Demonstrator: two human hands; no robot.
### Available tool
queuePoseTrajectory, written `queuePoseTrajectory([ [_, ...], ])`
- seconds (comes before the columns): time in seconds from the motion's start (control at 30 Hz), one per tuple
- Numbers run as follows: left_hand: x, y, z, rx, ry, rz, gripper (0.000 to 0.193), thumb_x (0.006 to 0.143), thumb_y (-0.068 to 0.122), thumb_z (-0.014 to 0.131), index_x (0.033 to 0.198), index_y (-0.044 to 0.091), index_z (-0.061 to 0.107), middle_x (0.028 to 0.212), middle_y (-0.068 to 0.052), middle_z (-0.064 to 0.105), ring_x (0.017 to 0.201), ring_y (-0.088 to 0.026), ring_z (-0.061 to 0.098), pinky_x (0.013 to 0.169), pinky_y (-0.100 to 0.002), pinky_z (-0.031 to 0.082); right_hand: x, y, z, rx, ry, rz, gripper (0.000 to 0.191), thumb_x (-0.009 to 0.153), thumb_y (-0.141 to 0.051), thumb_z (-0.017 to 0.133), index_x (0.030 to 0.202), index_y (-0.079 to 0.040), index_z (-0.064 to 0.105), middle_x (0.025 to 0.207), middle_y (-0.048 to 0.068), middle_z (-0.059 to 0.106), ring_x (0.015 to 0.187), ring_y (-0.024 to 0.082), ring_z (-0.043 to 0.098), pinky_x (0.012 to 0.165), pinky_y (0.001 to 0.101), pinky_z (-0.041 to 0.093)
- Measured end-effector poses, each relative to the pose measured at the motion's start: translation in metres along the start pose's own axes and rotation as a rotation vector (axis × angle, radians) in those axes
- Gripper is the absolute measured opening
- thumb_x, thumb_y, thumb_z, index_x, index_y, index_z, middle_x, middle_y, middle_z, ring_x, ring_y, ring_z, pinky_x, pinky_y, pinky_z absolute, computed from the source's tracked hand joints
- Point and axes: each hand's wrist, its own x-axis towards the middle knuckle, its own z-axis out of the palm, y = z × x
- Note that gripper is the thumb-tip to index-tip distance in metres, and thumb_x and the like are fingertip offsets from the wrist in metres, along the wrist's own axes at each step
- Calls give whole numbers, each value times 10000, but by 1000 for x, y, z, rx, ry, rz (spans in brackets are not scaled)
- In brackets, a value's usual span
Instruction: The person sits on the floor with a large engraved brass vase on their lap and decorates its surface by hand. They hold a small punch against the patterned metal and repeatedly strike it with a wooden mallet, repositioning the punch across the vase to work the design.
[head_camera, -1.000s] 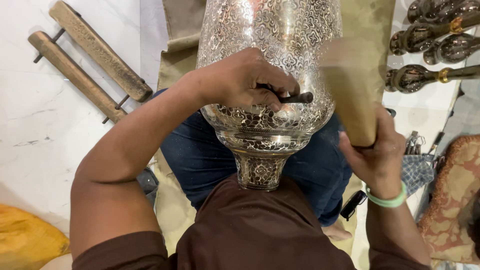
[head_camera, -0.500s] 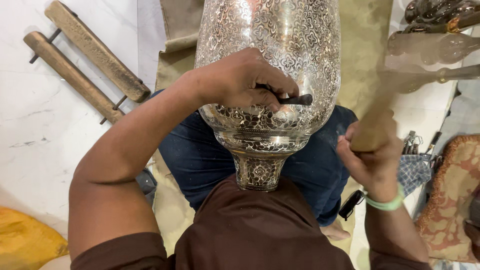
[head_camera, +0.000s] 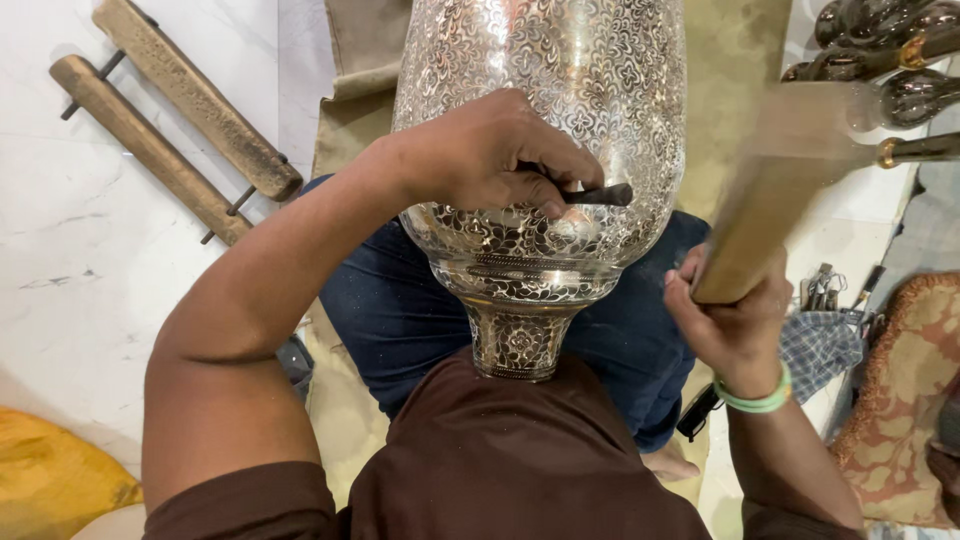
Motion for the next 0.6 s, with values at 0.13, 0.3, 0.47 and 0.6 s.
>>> queuePoseTrajectory([
  [0.13, 0, -3, 1, -2, 23, 61, 306, 873, 191, 843, 1149, 96, 752, 873, -68, 753, 718, -244, 687, 657, -374, 489, 4, -6, -3, 140, 20, -12, 617, 910, -69, 794, 1451, -46, 497, 992, 120, 719, 807, 235, 737, 734, 313, 584],
  [0.3, 0, -6, 4, 30, 7, -44, 284, 856, 208, 856, 1111, 115, 771, 821, -57, 753, 667, -231, 690, 634, -381, 487, 11, -19, -3, 98, -33, 68, 608, 870, -32, 801, 1409, -29, 520, 928, 131, 710, 825, 222, 728, 743, 323, 580],
  [0.47, -1, -8, 6, -13, 45, -24, 369, 853, 200, 860, 1184, 92, 738, 852, -71, 753, 705, -234, 704, 659, -376, 507, 4, -11, -4, -47, -89, 128, 705, 808, 38, 820, 1438, 27, 504, 965, 156, 704, 862, 214, 718, 751, 343, 576],
  [0.6, -2, -4, 16, 24, 156, -8, 436, 830, 180, 871, 1221, 78, 708, 879, -94, 734, 745, -251, 714, 664, -373, 522, 2, -2, -7, 885, 60, 177, 771, 916, 41, 768, 1544, -49, 332, 971, 88, 678, 865, 161, 717, 834, 301, 617],
])
